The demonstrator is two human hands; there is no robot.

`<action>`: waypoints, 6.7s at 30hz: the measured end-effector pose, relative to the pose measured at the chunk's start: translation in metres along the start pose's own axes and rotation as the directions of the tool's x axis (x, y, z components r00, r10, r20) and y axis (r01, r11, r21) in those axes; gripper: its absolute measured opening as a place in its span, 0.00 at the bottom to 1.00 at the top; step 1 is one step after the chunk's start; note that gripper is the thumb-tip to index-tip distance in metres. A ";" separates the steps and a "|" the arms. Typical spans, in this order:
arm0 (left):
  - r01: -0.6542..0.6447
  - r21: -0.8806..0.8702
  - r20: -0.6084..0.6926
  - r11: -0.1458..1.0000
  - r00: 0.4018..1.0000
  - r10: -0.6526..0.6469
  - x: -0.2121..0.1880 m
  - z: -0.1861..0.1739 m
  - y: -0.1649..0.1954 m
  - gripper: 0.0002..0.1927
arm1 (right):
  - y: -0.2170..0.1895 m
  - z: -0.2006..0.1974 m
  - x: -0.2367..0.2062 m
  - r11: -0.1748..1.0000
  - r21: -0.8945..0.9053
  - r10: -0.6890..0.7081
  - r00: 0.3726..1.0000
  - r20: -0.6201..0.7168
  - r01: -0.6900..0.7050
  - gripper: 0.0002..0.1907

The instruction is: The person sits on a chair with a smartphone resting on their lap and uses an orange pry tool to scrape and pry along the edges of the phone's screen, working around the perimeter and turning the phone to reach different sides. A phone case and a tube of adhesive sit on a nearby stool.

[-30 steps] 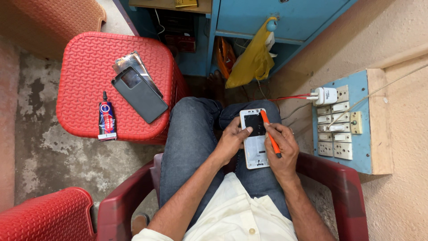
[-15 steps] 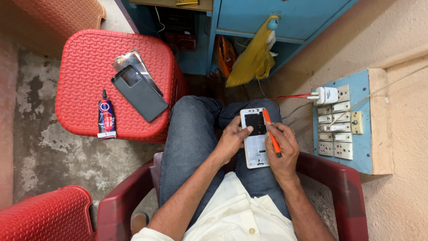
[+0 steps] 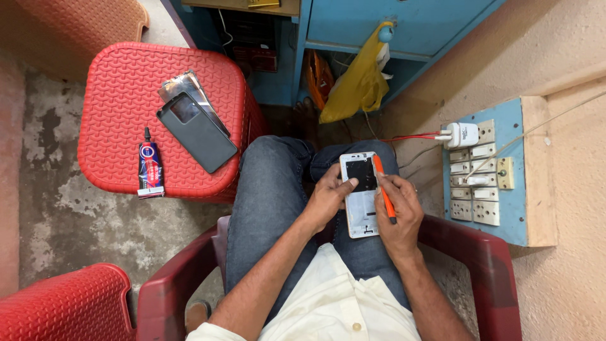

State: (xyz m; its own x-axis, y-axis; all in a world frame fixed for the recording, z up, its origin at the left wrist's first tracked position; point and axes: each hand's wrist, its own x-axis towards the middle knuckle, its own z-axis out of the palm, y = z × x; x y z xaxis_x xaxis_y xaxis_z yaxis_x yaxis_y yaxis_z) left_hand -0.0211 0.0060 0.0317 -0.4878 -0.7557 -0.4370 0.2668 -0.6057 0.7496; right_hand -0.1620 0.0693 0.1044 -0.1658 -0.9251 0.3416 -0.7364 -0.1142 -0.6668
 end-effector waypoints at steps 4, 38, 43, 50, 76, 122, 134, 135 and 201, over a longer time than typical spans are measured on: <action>0.012 0.024 -0.017 1.000 1.000 -0.012 -0.002 0.001 0.003 0.20 | 0.000 -0.001 0.000 0.998 0.051 0.040 0.998 -0.042 -0.038 0.17; -0.011 -0.061 -0.068 0.998 0.998 0.007 -0.002 -0.001 -0.002 0.19 | 0.007 -0.002 0.000 0.956 0.243 0.184 0.982 -0.052 -0.167 0.17; -0.048 -0.280 -0.102 0.959 0.995 0.020 -0.003 -0.002 -0.008 0.21 | -0.006 -0.001 0.002 0.935 0.323 0.147 0.989 0.028 -0.148 0.19; -0.026 -0.320 -0.071 0.947 0.997 0.004 -0.009 -0.001 -0.012 0.19 | -0.004 0.010 0.010 0.894 0.359 0.235 0.962 0.135 -0.269 0.18; -0.009 -0.094 -0.153 0.995 0.988 -0.006 -0.007 0.006 -0.003 0.21 | -0.010 0.009 0.011 0.993 0.110 0.019 0.995 0.095 -0.030 0.14; -0.023 -0.035 -0.102 0.999 0.995 0.020 -0.014 0.007 0.004 0.24 | -0.006 0.005 0.009 0.992 0.124 -0.044 0.991 0.124 0.029 0.14; -0.017 -0.038 -0.126 0.999 0.992 0.012 -0.013 0.007 0.000 0.23 | -0.004 0.009 0.006 0.996 0.085 -0.048 0.995 0.084 0.041 0.14; -0.018 -0.035 -0.135 0.999 0.991 0.014 -0.012 0.008 -0.001 0.23 | -0.003 0.009 0.005 0.996 0.072 -0.056 0.996 0.075 0.051 0.14; -0.019 -0.013 -0.151 1.000 0.988 0.017 -0.014 0.009 -0.002 0.23 | -0.009 0.010 0.004 0.994 0.086 -0.079 0.995 0.055 0.074 0.14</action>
State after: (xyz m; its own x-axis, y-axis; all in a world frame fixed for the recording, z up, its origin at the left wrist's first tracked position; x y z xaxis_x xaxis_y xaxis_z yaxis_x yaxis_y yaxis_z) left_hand -0.0224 0.0197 0.0412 -0.3519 -0.7946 -0.4947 0.2868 -0.5946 0.7511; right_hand -0.1492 0.0630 0.1049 -0.0711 -0.9316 0.3564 -0.6874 -0.2131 -0.6943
